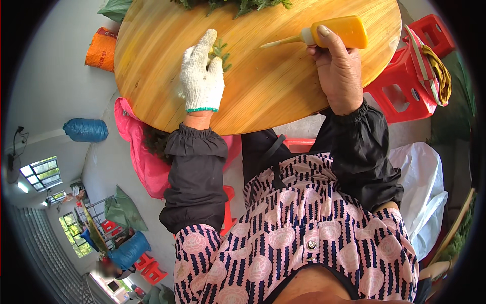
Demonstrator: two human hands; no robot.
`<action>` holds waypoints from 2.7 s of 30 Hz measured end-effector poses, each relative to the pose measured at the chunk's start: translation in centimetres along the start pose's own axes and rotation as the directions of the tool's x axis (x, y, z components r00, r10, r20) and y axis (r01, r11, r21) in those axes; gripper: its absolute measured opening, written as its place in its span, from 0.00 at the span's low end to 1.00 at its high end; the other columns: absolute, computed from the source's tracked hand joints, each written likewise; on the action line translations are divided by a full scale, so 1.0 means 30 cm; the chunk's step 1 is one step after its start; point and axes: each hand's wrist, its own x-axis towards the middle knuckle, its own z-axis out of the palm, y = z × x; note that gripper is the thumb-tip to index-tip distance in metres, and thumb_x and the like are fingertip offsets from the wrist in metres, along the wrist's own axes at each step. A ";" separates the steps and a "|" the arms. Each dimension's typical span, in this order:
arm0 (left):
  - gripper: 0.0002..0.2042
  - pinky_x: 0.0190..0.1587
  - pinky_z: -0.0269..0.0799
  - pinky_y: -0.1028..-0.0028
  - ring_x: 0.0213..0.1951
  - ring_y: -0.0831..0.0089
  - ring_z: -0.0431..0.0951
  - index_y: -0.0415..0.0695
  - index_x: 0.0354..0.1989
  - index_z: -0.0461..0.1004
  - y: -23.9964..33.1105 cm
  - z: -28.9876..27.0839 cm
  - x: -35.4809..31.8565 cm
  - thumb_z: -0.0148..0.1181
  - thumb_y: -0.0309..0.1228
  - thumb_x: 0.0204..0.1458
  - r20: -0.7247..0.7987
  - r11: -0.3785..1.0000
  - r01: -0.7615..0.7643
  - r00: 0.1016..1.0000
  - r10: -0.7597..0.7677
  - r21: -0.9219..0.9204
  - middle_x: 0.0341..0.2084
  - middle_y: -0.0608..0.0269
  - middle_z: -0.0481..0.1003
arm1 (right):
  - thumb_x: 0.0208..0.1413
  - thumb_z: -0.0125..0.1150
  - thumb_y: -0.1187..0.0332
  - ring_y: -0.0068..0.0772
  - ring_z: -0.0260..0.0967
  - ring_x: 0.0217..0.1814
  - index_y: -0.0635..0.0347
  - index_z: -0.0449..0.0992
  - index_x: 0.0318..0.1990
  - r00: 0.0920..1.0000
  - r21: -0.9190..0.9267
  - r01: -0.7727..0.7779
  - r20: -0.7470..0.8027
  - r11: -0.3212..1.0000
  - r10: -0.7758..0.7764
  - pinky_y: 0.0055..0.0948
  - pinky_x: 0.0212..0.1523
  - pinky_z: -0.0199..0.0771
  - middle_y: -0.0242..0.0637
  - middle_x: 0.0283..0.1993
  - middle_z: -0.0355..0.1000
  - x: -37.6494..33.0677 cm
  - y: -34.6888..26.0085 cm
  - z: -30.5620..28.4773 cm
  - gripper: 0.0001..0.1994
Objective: Apply glue from a yellow plastic bottle onto individual artificial green leaves on a wooden workbench.
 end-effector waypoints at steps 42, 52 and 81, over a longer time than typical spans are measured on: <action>0.34 0.53 0.75 0.53 0.48 0.46 0.78 0.53 0.70 0.68 0.157 -0.007 0.039 0.71 0.38 0.52 0.120 0.930 -0.045 0.993 0.001 0.364 0.47 0.50 0.81 | 0.58 0.71 0.75 0.26 0.78 0.46 0.67 0.80 0.46 0.976 -0.274 0.199 0.141 0.941 -0.166 0.27 0.51 0.76 0.35 0.42 0.81 -0.057 -0.009 0.193 0.10; 0.35 0.54 0.71 0.58 0.45 0.55 0.78 0.50 0.70 0.68 0.186 -0.017 0.078 0.71 0.27 0.49 0.177 0.886 -0.265 0.961 0.211 0.382 0.46 0.58 0.82 | 0.57 0.70 0.76 0.24 0.78 0.45 0.67 0.80 0.46 0.982 -0.300 0.180 0.113 0.937 -0.152 0.25 0.49 0.77 0.34 0.42 0.80 -0.049 -0.030 0.185 0.10; 0.22 0.56 0.64 0.58 0.46 0.60 0.79 0.52 0.59 0.79 0.176 -0.012 0.081 0.68 0.32 0.53 0.200 0.932 -0.120 0.978 0.053 0.342 0.39 0.62 0.83 | 0.50 0.74 0.74 0.22 0.75 0.34 0.63 0.79 0.40 0.939 -0.376 0.322 0.247 0.869 -0.241 0.26 0.38 0.77 0.30 0.33 0.78 -0.006 -0.028 0.224 0.11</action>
